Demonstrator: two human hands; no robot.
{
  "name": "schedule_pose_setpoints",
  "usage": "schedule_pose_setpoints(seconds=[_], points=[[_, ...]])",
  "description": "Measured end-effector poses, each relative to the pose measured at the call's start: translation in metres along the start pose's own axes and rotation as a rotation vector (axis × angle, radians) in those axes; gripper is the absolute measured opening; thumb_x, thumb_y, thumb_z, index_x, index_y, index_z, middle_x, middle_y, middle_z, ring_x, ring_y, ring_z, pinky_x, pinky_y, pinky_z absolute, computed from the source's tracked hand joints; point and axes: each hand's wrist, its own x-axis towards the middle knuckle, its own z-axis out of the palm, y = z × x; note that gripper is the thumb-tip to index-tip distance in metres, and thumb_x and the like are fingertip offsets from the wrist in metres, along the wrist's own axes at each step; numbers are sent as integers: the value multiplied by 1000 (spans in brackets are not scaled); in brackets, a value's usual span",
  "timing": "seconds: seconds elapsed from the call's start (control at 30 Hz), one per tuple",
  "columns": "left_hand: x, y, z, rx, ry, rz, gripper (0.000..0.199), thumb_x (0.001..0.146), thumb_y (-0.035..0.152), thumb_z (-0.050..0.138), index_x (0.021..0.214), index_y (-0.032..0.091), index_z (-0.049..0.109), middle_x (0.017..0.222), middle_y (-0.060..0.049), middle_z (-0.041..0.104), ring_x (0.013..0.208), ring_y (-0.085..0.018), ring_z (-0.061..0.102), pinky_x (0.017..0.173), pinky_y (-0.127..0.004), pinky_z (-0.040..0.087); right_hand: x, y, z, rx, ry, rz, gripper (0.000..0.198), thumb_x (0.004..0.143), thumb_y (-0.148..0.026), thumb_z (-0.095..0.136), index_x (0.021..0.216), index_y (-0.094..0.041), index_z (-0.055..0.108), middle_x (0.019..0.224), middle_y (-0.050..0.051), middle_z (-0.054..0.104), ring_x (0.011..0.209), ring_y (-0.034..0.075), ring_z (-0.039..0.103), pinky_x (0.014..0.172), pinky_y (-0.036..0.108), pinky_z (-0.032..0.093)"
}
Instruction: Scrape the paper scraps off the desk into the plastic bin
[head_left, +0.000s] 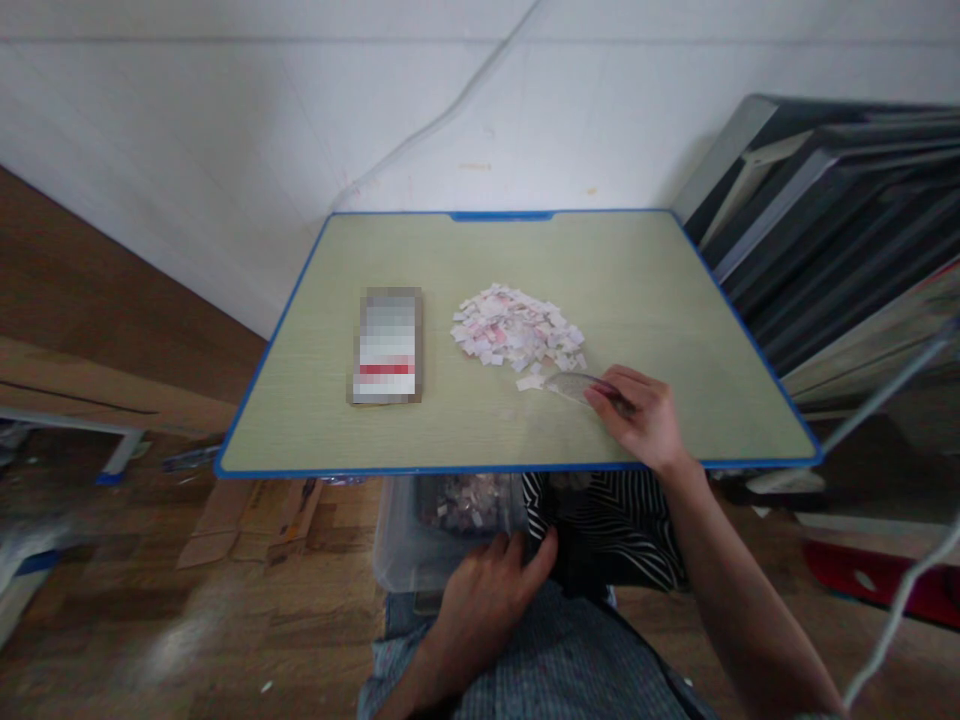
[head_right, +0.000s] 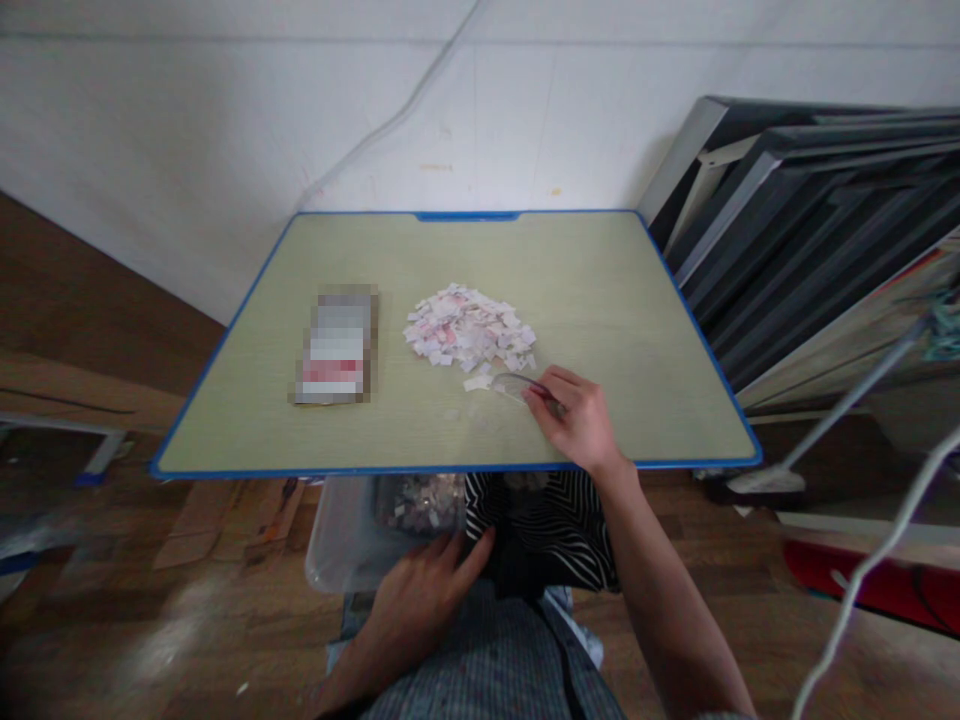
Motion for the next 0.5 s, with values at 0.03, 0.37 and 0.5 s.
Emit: schedule_pose_setpoints(seconds=[0.03,0.37,0.5], points=[[0,0,0,1,0,2,56,81,11,49,132,19,27,90,-7,59,73,-18,58,57,-26,49,0,0,0,-2,-9,-7,19,78,-15,51,59,-16,47,57,0,44,52,9,42,48,23,34],[1,-1,2,-6,10,2,54,81,11,48,131,19,28,89,-7,58,73,-18,58,56,-27,49,-1,1,0,20,-46,14,20,79,-16,50,59,-16,47,56,-1,44,51,9,42,47,23,33],[1,0,2,-3,12,3,54,82,12,47,131,19,27,90,-7,58,73,-18,57,57,-26,48,0,0,-2,69,-74,8,24,79,-16,50,55,-17,43,52,-2,39,47,8,38,44,22,30]])
